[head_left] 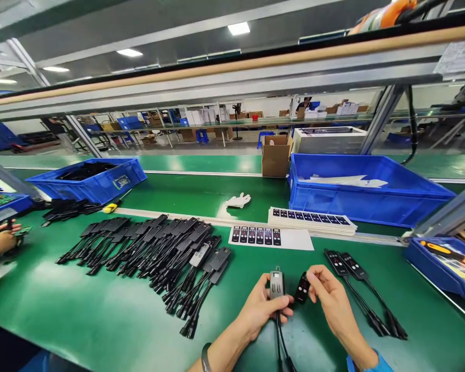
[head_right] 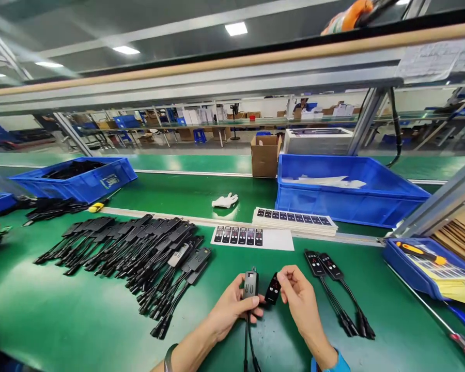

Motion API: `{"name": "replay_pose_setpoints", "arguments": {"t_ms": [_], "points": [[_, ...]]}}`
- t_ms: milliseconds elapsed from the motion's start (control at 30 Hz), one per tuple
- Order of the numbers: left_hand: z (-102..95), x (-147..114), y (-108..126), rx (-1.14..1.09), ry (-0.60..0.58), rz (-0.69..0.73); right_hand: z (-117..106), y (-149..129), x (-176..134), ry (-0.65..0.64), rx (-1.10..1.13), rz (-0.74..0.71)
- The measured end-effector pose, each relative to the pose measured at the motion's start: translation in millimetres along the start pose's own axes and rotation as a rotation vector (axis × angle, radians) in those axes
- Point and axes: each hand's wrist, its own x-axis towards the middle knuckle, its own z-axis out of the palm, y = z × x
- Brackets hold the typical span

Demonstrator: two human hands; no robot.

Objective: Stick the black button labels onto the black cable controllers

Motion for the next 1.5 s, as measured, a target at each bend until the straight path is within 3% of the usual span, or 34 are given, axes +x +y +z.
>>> {"name": "replay_pose_setpoints", "arguments": {"t_ms": [167, 567, 1500], "points": [[5.1, -4, -7, 0.077, -0.061, 0.058, 5, -6, -4, -0.016, -0.134, -0.044], [6.5, -10, -4, -0.031, -0.219, -0.042, 7, 1, -13, -0.044, -0.259, -0.042], [6.1, -11, -5, -0.022, -0.27, -0.021, 12, -7, -16, -0.013, -0.229, -0.001]]}}
